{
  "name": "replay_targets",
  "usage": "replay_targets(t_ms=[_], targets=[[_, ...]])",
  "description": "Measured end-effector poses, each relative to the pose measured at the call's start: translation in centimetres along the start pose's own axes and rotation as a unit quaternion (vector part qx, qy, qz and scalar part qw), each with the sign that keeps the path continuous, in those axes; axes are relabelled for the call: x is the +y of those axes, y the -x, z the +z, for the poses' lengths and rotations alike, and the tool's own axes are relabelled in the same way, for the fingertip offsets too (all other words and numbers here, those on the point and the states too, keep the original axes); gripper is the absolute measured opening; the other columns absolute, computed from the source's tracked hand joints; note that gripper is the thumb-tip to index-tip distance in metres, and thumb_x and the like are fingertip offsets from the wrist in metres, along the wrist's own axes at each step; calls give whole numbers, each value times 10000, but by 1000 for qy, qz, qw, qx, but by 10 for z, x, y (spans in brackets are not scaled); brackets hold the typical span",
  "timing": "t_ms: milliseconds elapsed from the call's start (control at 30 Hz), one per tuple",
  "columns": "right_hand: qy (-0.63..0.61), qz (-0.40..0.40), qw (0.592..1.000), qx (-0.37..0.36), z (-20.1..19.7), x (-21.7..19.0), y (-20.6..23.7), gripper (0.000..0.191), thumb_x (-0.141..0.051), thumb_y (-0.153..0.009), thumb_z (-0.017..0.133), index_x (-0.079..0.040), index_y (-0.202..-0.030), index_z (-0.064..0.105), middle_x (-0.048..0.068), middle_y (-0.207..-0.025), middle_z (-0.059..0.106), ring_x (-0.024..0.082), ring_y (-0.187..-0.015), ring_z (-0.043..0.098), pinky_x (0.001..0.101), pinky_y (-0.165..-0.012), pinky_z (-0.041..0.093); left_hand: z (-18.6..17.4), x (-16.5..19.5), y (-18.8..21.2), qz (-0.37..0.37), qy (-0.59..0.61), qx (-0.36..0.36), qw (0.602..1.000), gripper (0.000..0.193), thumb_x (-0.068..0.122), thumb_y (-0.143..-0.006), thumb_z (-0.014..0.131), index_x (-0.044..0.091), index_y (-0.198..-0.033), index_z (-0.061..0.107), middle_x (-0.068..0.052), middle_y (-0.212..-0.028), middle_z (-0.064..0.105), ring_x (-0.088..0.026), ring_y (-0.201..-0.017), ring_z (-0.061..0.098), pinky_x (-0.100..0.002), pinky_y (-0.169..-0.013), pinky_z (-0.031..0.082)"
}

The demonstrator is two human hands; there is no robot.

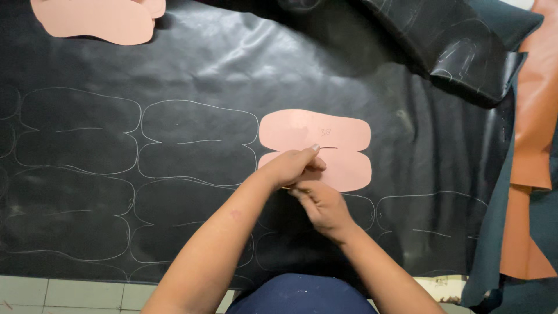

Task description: The person places pink foam sandal sole cutouts onto a black sheet marked with chalk outlines, aligns each pair within the outlines, and traces around them with a pen. They press the pieces flat, stack completed cutouts on the table, and repeat the process for additional pairs.

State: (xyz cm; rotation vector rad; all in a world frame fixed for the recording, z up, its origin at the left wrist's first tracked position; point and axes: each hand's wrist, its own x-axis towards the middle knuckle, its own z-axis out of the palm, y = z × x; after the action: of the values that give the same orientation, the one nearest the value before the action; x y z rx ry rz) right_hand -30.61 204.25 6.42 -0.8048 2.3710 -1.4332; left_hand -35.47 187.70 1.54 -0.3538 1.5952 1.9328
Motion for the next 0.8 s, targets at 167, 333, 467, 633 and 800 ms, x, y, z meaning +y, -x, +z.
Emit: replay_targets(t_ms=[167,333,467,633,800], targets=[[33,82,972,217,-36,5,-15,215,-177,-1051,586,-24,-974,715,109,-885,753,149,-815,704,299,-789,558,4,-9,31,287,-279,63,914,337,269,-987,517,36,-1079,742,-133,-1102,749,-261,-1027,694,-354,-948,534],[-31,84,988,126,-50,17,-49,221,-193,-1013,591,-17,-1070,713,83,-983,780,135,-925,722,276,-851,547,17,-5,58,395,-372,135,829,191,39,-785,692,29,-960,768,-108,-1183,718,-322,-1077,670,-418,-952,525],[-53,123,988,80,-35,17,-67,228,-201,-991,613,-21,-1079,723,73,-977,786,138,-887,719,282,-812,561,17,3,62,412,-374,137,820,227,18,-758,664,47,-961,760,-106,-1173,716,-314,-1089,670,-413,-962,535],[-114,196,972,58,-24,10,-74,225,-215,-972,611,-40,-1067,716,62,-943,768,140,-788,701,307,-674,569,16,3,62,420,-380,144,812,263,9,-739,656,44,-980,754,-100,-1145,715,-318,-1084,660,-420,-957,534],[12,75,995,61,-25,13,-76,212,-216,-974,617,-49,-1040,728,104,-917,770,205,-811,729,337,-731,571,18,0,59,401,-399,150,811,253,25,-719,670,39,-959,746,-87,-1150,715,-311,-1074,660,-419,-936,535]])
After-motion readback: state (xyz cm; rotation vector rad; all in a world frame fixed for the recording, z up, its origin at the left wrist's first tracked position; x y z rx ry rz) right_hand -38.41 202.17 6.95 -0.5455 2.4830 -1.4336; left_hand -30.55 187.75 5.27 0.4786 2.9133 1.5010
